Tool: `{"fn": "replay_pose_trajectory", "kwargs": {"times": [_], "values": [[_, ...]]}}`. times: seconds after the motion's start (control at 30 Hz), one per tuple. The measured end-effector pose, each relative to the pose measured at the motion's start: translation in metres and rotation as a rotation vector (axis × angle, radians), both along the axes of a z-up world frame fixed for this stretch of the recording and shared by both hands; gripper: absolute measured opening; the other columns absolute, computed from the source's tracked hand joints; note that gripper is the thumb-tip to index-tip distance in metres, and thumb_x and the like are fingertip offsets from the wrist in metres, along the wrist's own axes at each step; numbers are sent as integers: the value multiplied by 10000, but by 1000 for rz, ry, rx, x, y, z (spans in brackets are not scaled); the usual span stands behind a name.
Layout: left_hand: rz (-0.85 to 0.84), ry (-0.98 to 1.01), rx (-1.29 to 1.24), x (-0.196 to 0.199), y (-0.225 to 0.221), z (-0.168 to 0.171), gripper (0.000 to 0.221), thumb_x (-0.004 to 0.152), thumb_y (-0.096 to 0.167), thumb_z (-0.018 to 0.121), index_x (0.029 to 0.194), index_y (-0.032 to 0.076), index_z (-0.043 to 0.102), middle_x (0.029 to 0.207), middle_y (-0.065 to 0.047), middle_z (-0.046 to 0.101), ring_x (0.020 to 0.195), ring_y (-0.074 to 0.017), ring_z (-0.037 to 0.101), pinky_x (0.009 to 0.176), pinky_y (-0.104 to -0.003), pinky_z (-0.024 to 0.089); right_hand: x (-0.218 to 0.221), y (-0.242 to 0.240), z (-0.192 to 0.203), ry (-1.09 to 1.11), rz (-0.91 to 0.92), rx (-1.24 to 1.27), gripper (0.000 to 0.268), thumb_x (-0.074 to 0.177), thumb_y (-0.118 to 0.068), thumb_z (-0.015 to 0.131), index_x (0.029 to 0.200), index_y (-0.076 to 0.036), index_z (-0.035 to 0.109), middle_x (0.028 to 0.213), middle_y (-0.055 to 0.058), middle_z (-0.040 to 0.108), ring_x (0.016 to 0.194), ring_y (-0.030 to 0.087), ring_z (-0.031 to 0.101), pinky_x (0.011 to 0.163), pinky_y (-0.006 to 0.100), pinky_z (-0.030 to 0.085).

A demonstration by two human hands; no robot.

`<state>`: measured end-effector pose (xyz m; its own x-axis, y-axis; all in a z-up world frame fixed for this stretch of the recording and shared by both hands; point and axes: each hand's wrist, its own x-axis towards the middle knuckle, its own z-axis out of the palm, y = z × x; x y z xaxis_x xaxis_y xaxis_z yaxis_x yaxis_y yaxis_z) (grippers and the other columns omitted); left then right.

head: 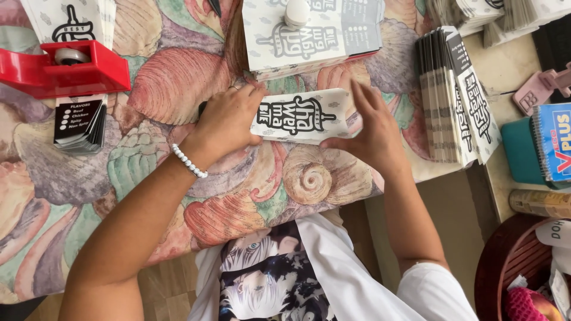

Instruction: A person is manually folding and stacking packaging bags on a table in a factory setting.

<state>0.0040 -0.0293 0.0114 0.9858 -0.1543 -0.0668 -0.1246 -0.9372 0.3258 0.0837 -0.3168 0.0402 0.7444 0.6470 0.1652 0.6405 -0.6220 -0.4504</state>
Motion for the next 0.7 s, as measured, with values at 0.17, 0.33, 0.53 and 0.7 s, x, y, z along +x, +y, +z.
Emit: {"fn": "replay_pose_trajectory", "kwargs": {"times": [0.17,0.33,0.53,0.7], "values": [[17,-10,25,9,1,-23,908,470,314,978,1232,-1,595,1108,-167,591,1002,-433,663,824,-579,563,14,53,10,-15,364,-65,1252,571,-573,955,1523,54,439,1477,299,525,1388,486,462,1157,566,372],[40,6,57,20,0,-23,939,428,341,979,1188,-48,586,1072,-186,582,988,-439,660,827,-580,564,34,81,6,52,548,-155,1085,752,-573,853,1503,85,428,1401,298,572,1336,476,522,1135,537,402],[29,18,32,21,-4,-22,982,409,321,954,1210,-85,560,1101,-210,573,1010,-454,646,848,-577,553,52,116,-4,186,619,-361,527,1049,-263,522,1505,-2,473,1174,221,653,1166,481,611,972,552,493],[12,-116,119,13,-14,-32,998,353,246,974,1208,26,510,1084,-159,570,848,-412,705,797,-559,528,61,117,-13,260,670,-379,260,1047,-211,490,1208,-42,604,1039,170,653,1066,433,668,915,514,510]]}}
